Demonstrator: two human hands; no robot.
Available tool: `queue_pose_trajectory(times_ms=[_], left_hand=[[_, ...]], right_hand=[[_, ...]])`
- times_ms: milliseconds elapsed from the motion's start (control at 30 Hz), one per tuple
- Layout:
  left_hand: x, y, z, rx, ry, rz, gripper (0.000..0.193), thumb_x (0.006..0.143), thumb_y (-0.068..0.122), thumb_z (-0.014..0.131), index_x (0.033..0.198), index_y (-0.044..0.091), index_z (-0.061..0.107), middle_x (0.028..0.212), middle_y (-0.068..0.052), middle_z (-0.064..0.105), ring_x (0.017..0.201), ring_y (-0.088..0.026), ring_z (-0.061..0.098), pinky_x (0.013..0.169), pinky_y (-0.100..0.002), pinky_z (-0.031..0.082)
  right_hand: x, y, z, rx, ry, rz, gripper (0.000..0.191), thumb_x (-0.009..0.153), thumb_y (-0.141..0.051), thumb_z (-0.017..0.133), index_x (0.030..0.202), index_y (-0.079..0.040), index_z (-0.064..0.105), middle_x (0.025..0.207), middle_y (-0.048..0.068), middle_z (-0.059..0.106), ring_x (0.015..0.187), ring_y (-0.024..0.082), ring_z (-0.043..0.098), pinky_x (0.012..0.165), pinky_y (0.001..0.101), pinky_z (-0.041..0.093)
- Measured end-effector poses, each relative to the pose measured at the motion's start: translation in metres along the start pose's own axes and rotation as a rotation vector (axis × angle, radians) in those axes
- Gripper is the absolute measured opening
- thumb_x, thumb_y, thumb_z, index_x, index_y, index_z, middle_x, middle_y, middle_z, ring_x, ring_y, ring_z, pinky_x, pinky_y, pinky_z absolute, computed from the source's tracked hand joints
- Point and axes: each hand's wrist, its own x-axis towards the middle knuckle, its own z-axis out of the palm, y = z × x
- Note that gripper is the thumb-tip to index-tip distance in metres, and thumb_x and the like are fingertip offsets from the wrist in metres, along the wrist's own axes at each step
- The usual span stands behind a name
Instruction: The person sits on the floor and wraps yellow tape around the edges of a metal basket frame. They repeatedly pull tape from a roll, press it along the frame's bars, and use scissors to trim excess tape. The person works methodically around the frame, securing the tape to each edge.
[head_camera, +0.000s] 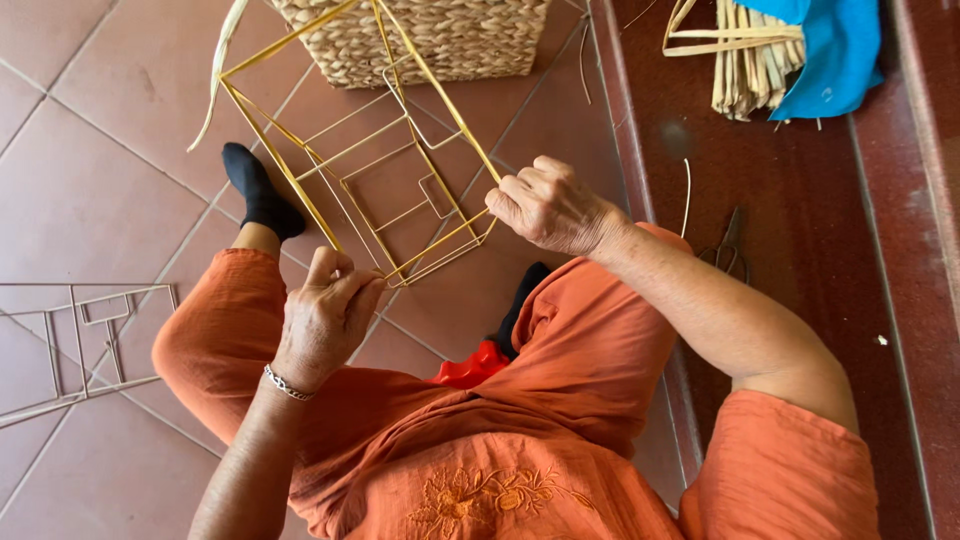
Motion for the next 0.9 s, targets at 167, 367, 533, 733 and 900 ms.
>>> queue_pose_trajectory(times_ms=[167, 367, 533, 733, 900], left_hand=[[0.002, -0.003, 0.010, -0.008, 0.047, -0.015, 0.013, 0.088, 0.018, 0.081, 0.092, 0.007, 0.075, 0.094, -0.008, 0.059, 0.058, -0.023, 0.062, 0.050, -0.037, 0.050], [0.003, -0.009, 0.013, -0.009, 0.076, 0.004, 0.014, 0.088, 0.018, 0.081, 0.089, 0.006, 0.072, 0.093, -0.008, 0.058, 0.062, -0.024, 0.063, 0.053, -0.037, 0.051], [0.003, -0.011, 0.005, -0.068, 0.148, -0.036, 0.010, 0.091, 0.012, 0.080, 0.090, 0.007, 0.071, 0.096, -0.008, 0.059, 0.066, -0.021, 0.065, 0.058, -0.032, 0.054], [0.002, -0.014, 0.000, -0.067, 0.150, -0.068, 0.013, 0.092, 0.007, 0.084, 0.095, 0.004, 0.071, 0.100, -0.009, 0.057, 0.069, -0.018, 0.062, 0.059, -0.031, 0.051], [-0.003, -0.003, 0.007, -0.094, 0.148, -0.078, 0.012, 0.095, 0.004, 0.084, 0.101, 0.003, 0.074, 0.104, -0.010, 0.056, 0.073, -0.017, 0.058, 0.061, -0.030, 0.047]], right_hand=[[-0.002, -0.007, 0.009, 0.221, 0.038, 0.204, 0.016, 0.097, -0.003, 0.071, 0.088, -0.008, 0.059, 0.067, 0.000, 0.054, 0.059, 0.013, 0.059, 0.052, 0.0316, 0.046], [0.004, -0.021, 0.007, 0.308, 0.121, 0.372, 0.015, 0.092, -0.003, 0.073, 0.093, -0.010, 0.061, 0.078, 0.005, 0.065, 0.069, 0.022, 0.067, 0.061, 0.0354, 0.054], [-0.030, -0.053, 0.012, 0.716, 0.279, 0.756, 0.038, 0.090, -0.003, 0.074, 0.127, 0.000, 0.063, 0.081, 0.004, 0.069, 0.068, 0.013, 0.067, 0.060, 0.0293, 0.054], [-0.160, -0.058, 0.073, 0.829, 0.749, 1.458, 0.012, 0.101, -0.007, 0.070, 0.113, -0.004, 0.072, 0.091, 0.002, 0.071, 0.074, 0.008, 0.067, 0.061, 0.0240, 0.056], [-0.302, -0.039, 0.078, -0.072, 0.331, 1.692, 0.016, 0.089, -0.007, 0.080, 0.103, -0.013, 0.074, 0.101, 0.011, 0.066, 0.090, 0.023, 0.065, 0.078, 0.0384, 0.056]])
